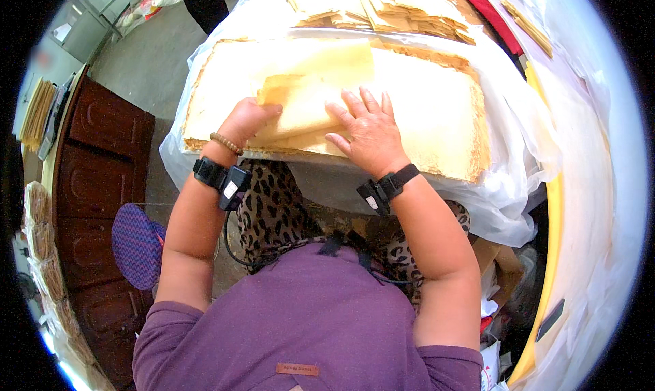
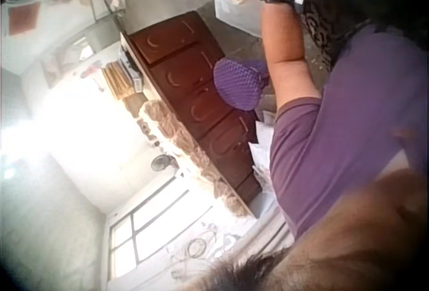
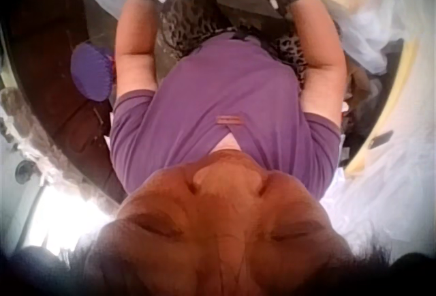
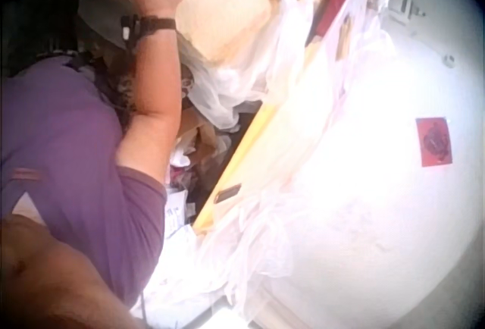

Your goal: The person folds large sheets of thin paper one by one, smoothing the edges and stacking them on a table covered in plastic.

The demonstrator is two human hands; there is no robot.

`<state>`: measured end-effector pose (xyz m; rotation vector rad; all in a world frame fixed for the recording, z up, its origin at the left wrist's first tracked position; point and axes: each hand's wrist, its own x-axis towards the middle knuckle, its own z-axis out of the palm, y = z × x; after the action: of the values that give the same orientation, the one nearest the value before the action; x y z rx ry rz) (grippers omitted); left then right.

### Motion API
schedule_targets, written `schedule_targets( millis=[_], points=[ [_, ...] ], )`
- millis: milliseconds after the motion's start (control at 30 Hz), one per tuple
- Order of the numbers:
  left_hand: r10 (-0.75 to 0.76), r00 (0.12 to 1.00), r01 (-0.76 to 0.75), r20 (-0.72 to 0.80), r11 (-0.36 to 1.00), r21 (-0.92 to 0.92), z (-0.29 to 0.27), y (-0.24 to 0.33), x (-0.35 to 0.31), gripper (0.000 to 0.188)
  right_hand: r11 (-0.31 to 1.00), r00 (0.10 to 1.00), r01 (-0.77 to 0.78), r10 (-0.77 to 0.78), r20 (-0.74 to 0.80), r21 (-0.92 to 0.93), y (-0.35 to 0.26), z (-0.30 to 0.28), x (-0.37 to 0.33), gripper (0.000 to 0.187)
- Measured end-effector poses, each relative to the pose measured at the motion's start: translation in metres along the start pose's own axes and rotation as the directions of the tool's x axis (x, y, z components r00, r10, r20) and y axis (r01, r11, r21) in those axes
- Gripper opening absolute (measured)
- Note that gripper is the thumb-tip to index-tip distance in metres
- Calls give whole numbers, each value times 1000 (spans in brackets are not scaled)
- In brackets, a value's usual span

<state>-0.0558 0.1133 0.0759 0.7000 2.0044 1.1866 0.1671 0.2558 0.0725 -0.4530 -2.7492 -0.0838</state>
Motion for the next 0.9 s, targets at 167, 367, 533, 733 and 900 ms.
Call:
schedule_targets(
  millis=[167, 367, 533, 733, 900],
  points=[
    [232, 946, -3, -225, 702, 712, 5, 19, -24, 57, 1000, 999, 4, -4, 39, 4, 6, 7, -3, 50],
    [742, 656, -537, 139, 329, 776, 27, 4, -27, 65, 994, 997, 68, -65, -34, 80, 24, -5, 16, 44],
    [559, 777, -539, 289, 355, 764, 0, 15, -25, 40, 996, 998, 33, -38, 54, 82, 55, -23, 23, 24],
    [356, 879, -352, 318, 933, -71, -51, -15, -32, 22, 613, 907, -382, 107, 406, 691, 73, -41, -19, 28],
    [181, 982, -186, -55, 974, -131, -21, -24, -11, 31, 303, 785, -594, 422, 454, 745, 69, -29, -6, 30]
  ],
)
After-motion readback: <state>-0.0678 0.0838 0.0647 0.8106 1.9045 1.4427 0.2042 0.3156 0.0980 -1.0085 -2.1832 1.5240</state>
